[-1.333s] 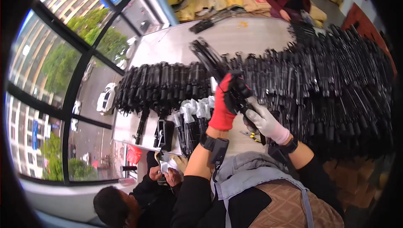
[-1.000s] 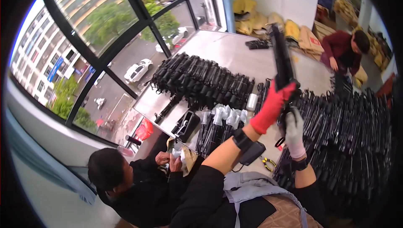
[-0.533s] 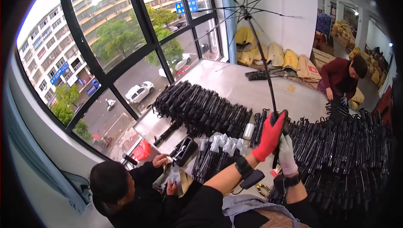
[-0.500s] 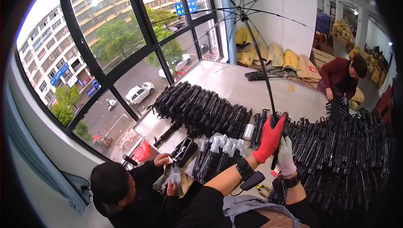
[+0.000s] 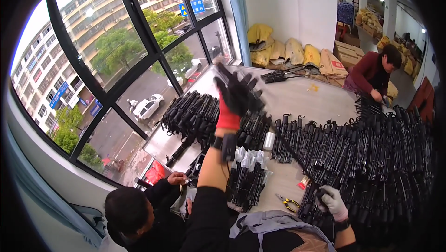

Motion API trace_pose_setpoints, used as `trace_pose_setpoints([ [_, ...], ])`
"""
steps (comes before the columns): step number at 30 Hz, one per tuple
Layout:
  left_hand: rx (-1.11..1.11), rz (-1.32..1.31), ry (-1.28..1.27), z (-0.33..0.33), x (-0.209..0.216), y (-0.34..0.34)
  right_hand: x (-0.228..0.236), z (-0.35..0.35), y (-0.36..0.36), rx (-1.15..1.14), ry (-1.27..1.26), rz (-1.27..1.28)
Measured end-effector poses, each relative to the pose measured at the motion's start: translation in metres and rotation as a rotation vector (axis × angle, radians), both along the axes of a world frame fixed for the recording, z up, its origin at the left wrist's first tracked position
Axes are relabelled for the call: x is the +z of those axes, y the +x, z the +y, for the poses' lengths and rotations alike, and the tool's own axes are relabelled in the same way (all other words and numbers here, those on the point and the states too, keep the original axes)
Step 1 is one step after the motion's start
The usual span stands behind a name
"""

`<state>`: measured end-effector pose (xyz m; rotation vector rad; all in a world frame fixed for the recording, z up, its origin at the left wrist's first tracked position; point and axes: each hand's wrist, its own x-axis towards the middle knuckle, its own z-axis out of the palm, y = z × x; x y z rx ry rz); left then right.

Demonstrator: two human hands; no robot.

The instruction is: The person picks up an umbrella frame, opens it, and closes it. They then use pliers to cut a wire on the frame before placing it into a plastic sleeve and setting it onto a pile.

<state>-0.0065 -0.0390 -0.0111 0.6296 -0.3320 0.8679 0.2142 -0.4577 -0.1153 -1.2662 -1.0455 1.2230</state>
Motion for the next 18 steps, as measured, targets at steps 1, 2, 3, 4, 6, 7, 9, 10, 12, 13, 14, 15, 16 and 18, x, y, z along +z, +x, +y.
trace_pose_setpoints([
  [1, 0.070, 0.104, -0.046, -0.009, 0.016, 0.029, -0.007, -0.008, -0.001, -0.021, -0.017, -0.003],
  [2, 0.146, 0.207, -0.088, -0.014, 0.026, 0.049, -0.013, -0.015, -0.005, -0.122, -0.041, 0.061],
  [3, 0.157, 0.204, -0.090, -0.004, 0.025, 0.052, -0.018, -0.013, -0.012, -0.198, -0.052, 0.127],
  [4, 0.202, 0.266, -0.053, 0.007, 0.025, 0.052, -0.022, -0.008, -0.018, -0.271, -0.063, 0.194],
  [6, 0.290, 0.366, -0.010, 0.006, 0.019, 0.066, -0.028, 0.011, -0.030, -0.371, 0.121, -0.192],
  [7, 0.330, 0.402, -0.008, -0.010, 0.019, 0.082, -0.029, 0.022, -0.033, -0.465, 0.306, -0.587],
  [9, 0.370, 0.415, -0.111, -0.080, 0.005, 0.115, -0.018, 0.044, -0.041, -0.536, 0.485, -0.976],
  [10, 0.181, 0.458, -0.211, -0.122, -0.015, 0.134, -0.007, 0.064, -0.043, -0.567, 0.402, -0.893],
  [12, 0.028, 0.479, -0.315, -0.148, -0.014, 0.133, 0.020, 0.105, -0.043, -0.594, 0.263, -0.738],
  [13, 0.054, 0.450, -0.272, -0.141, -0.008, 0.127, 0.025, 0.109, -0.045, -0.576, 0.230, -0.704],
  [14, 0.081, 0.424, -0.246, -0.142, -0.006, 0.120, 0.031, 0.111, -0.044, -0.557, 0.197, -0.671],
  [15, 0.102, 0.410, -0.256, -0.147, -0.009, 0.117, 0.036, 0.108, -0.035, -0.446, 0.172, -0.410],
  [16, 0.152, 0.446, -0.215, -0.161, -0.015, 0.114, 0.041, 0.105, -0.026, -0.330, 0.138, -0.151],
  [18, 0.236, 0.522, -0.114, -0.178, -0.024, 0.114, 0.043, 0.109, -0.028, -0.207, 0.107, 0.096],
])
